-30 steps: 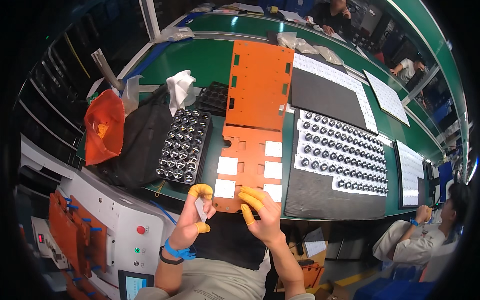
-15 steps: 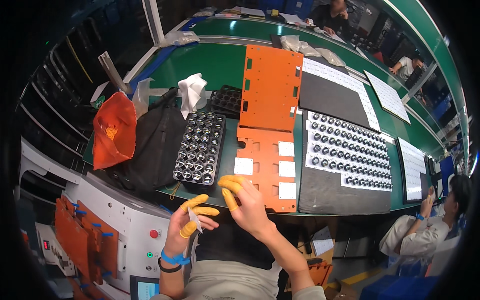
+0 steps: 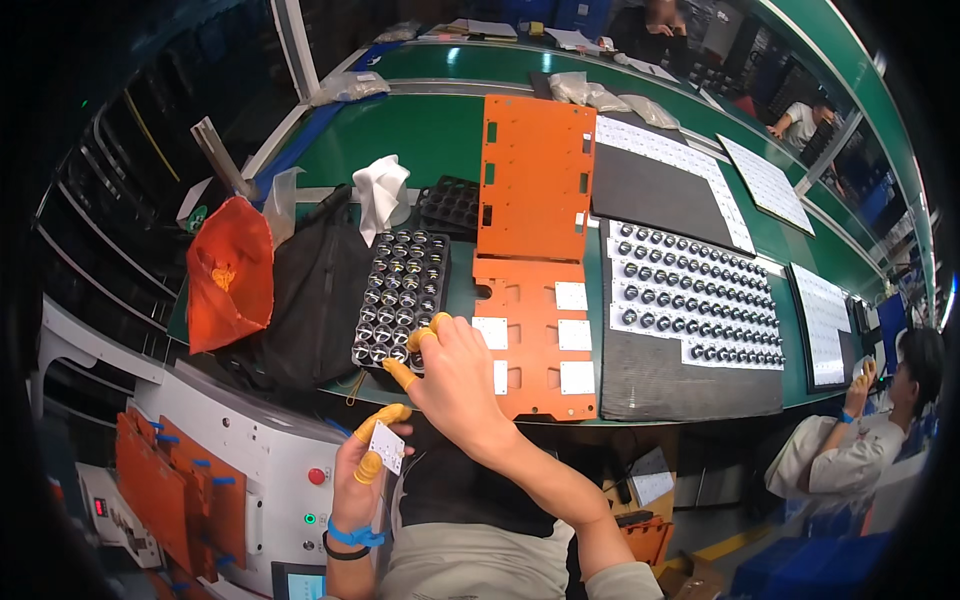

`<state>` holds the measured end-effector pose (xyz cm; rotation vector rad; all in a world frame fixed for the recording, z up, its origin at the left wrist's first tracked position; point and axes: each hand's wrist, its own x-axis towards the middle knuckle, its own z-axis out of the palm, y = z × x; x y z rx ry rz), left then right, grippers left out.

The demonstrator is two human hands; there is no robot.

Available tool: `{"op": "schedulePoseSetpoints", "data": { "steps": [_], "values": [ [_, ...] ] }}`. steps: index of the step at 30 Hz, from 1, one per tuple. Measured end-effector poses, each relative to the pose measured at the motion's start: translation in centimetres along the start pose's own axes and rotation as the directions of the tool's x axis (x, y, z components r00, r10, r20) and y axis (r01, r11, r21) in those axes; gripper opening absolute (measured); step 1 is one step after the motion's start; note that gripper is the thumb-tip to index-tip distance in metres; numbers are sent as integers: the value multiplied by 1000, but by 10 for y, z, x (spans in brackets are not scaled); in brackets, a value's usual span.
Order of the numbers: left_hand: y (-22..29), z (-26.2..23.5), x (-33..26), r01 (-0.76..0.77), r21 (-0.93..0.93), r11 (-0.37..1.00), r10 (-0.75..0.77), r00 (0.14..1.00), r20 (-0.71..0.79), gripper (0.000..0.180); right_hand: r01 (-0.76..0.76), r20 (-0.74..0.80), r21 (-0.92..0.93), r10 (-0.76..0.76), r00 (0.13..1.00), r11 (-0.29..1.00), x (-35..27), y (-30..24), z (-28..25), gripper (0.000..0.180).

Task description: The person places small white square components onto an orange plastic jig at a factory workstation. They handle the components one by one, positioning them into specific slots on the jig. The person also briefly interacts with a white machine labeled 'Qushi' to the left, placing the jig onto it before returning to the manual placement task.

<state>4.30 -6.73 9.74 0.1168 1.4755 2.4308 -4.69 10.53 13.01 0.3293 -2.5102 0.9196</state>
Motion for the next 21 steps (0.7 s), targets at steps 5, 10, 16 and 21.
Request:
{"op": "schedulePoseSetpoints", "data": {
  "steps": [5, 10, 16, 21],
  "values": [
    [10, 15, 0, -27, -61, 998, 27, 1000, -10, 69, 28, 7, -53, -27, 1000, 998, 8, -3, -3, 27],
    [10, 21, 1, -129, -140, 982, 122, 991, -56, 73, -50, 21, 243, 47, 999, 969, 0, -9, -50, 23],
    [4, 27, 8, -206, -206, 957, 213, 977, 15, 71, -224, 300, 672, 18, 954, 706, -37, -8, -81, 27],
    [6, 41, 7, -276, -103, 956, 277, 961, -8, 73, -143, 273, 730, -93, 957, 668, -48, 7, -76, 32]
  ]
}}
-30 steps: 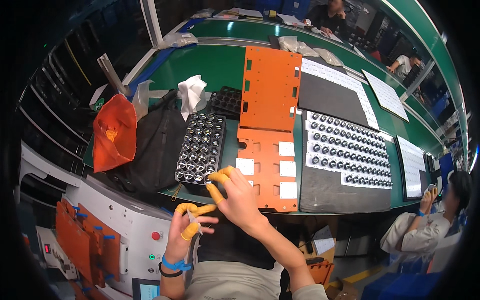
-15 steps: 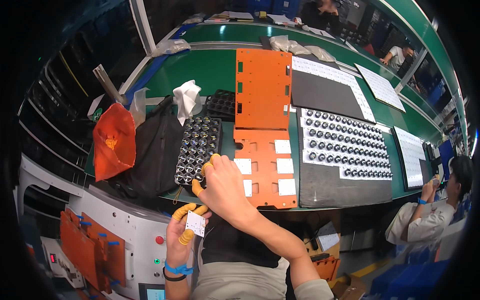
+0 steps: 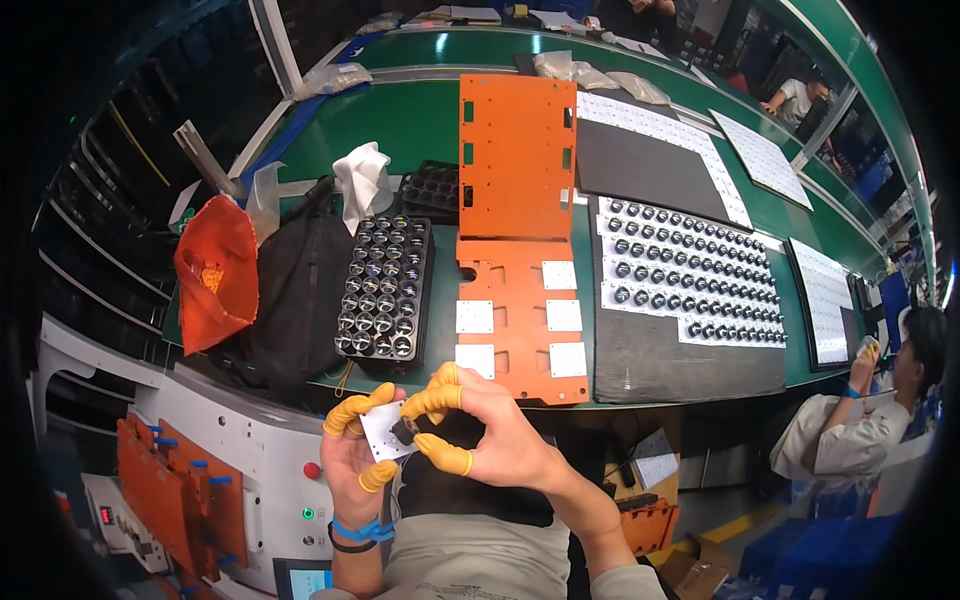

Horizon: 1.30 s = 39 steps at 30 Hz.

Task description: The person places small white square components onto an orange plastic jig at a factory workstation. They handle the components one by one, positioning them into specific slots on the jig. The person also briefly interacts with a white machine labeled 'Qushi' to the left, placing the jig onto it before returning to the manual placement task.

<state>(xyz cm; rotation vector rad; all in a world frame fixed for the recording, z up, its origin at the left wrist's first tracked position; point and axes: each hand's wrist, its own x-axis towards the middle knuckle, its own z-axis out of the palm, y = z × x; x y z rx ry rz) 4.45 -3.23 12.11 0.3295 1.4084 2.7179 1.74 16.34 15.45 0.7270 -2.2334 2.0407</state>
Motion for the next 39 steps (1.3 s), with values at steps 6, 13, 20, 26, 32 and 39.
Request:
{"op": "schedulePoseSetpoints", "data": {
  "steps": [6, 13, 20, 26, 32, 39],
  "values": [
    [-1, 2, -4, 0, 115, 993, -1, 1000, 6, 74, -23, -1, 52, 23, 1000, 998, -4, 9, 0, 33],
    [-3, -3, -8, 136, 65, 989, -133, 990, -35, 74, 155, 50, -28, -154, 987, 987, -6, 14, 0, 34],
    [-8, -11, -5, 285, -20, 958, -285, 958, 10, 73, 258, 101, -177, -244, 965, 950, -8, 16, -3, 36],
    [-6, -9, 0, 469, -134, 873, -455, 882, 124, 68, 265, 123, -192, -245, 962, 945, -10, 15, -10, 38],
    [-32, 4, -1, 544, -351, 762, -532, 835, 139, 67, 195, -78, -397, -245, 966, 897, -16, 13, 0, 45],
    [-36, 18, 13, 223, 235, 946, -258, 957, 133, 64, 206, -134, -649, -376, 917, 732, -29, 13, -21, 47]
  ]
}}
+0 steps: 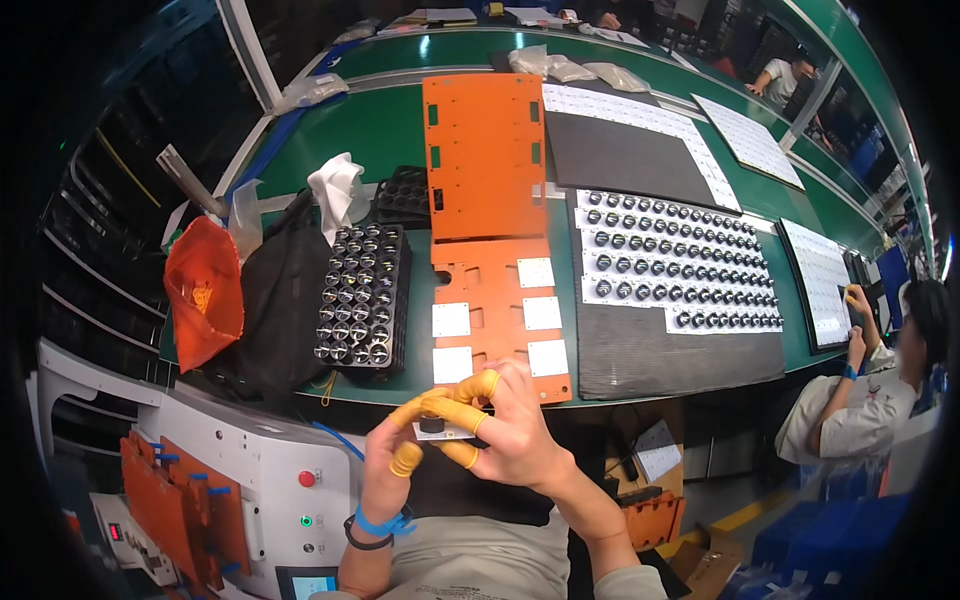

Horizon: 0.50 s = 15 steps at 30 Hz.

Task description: The person places small white square components onto an orange plastic jig at a factory workstation. They handle the components one by one, positioning them into specific slots on the jig. The person also briefly interacts with a white machine labeled 'Qushi' to the left, placing the jig onto it before returning to the manual placement task.

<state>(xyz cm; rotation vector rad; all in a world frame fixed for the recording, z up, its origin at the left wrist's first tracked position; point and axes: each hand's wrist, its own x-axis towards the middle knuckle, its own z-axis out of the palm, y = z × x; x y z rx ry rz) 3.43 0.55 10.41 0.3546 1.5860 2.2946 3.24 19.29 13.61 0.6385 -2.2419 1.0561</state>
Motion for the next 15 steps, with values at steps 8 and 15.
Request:
{"op": "schedulePoseSetpoints", "data": {
  "steps": [8, 15],
  "values": [
    [17, 9, 21, -245, 554, 796, 272, 962, 36, 43, -41, 74, -4, 41, 996, 999, -14, 11, -7, 46],
    [24, 24, 36, -236, 703, 670, 320, 947, 14, 34, -151, 62, 89, 146, 987, 984, -18, 25, -14, 56]
  ]
}}
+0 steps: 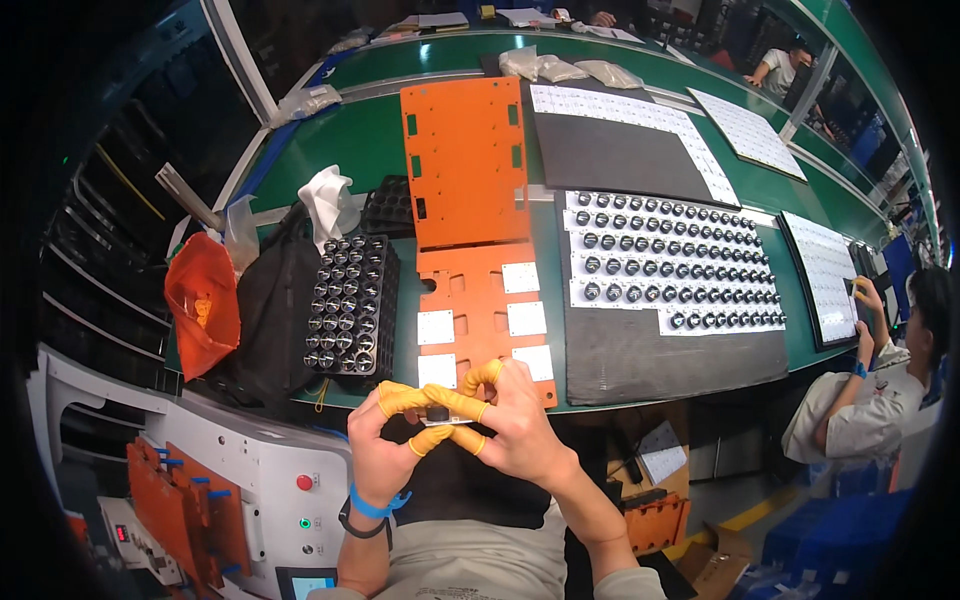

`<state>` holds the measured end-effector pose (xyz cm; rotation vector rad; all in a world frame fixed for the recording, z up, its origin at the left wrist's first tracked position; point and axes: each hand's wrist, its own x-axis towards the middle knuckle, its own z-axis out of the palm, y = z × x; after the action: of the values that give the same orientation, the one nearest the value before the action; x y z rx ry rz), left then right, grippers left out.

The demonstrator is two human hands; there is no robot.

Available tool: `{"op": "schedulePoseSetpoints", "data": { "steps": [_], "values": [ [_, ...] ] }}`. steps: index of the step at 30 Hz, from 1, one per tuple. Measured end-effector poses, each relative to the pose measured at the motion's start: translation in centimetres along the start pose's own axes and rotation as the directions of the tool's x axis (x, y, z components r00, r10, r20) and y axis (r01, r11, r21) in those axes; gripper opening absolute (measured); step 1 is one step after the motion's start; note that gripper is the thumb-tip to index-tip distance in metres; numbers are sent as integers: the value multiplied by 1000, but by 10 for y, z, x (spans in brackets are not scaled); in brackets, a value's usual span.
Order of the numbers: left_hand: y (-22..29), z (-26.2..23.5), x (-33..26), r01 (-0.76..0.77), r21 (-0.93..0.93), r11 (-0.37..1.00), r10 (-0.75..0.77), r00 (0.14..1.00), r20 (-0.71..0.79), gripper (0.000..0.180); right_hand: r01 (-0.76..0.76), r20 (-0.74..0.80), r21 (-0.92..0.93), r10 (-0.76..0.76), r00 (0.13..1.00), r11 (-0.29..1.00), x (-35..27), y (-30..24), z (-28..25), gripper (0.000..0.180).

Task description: The person places small white square components onto an orange plastic jig at a factory workstation. They handle the components one by one, positioning them into specific slots on the jig. The person also briefly interacts with a white machine labeled 'Qushi' to the left, placing the jig onto it before returning to the manual placement task.

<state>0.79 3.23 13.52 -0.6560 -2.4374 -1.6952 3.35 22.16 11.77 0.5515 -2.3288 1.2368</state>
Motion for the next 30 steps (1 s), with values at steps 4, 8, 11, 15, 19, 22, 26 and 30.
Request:
{"op": "schedulePoseSetpoints", "data": {
  "steps": [4, 8, 11, 15, 19, 22, 26, 30],
  "values": [
    [8, 8, 23, -168, 303, 938, 215, 968, -128, 25, -258, -73, 91, 265, 962, 962, -1, 6, 4, 59],
    [18, 7, 61, -14, 571, 821, 176, 957, -230, 22, -343, -119, 91, 352, 928, 935, -10, 17, 10, 58],
    [9, 10, 88, 99, 622, 777, 34, 980, -198, 25, -294, -139, 46, 298, 945, 955, -16, 21, 15, 58],
    [-8, 18, 117, 158, 770, 618, -102, 987, -121, 26, -274, -131, 5, 272, 953, 962, -17, 27, 15, 64],
    [-15, 29, 136, 161, 831, 533, -106, 987, -123, 23, -320, -128, 99, 331, 935, 942, -14, 22, 12, 73],
    [-19, 35, 143, 180, 846, 501, -126, 983, -134, 14, -324, -122, 118, 338, 933, 939, -16, 23, 11, 77],
    [-29, 46, 145, 130, 914, 384, -147, 986, -78, 12, -312, -115, 111, 324, 939, 943, -18, 23, 8, 78],
    [-30, 52, 149, 125, 931, 343, -195, 979, -60, 12, -304, -128, 123, 319, 939, 945, -18, 24, 7, 78]
  ]
}}
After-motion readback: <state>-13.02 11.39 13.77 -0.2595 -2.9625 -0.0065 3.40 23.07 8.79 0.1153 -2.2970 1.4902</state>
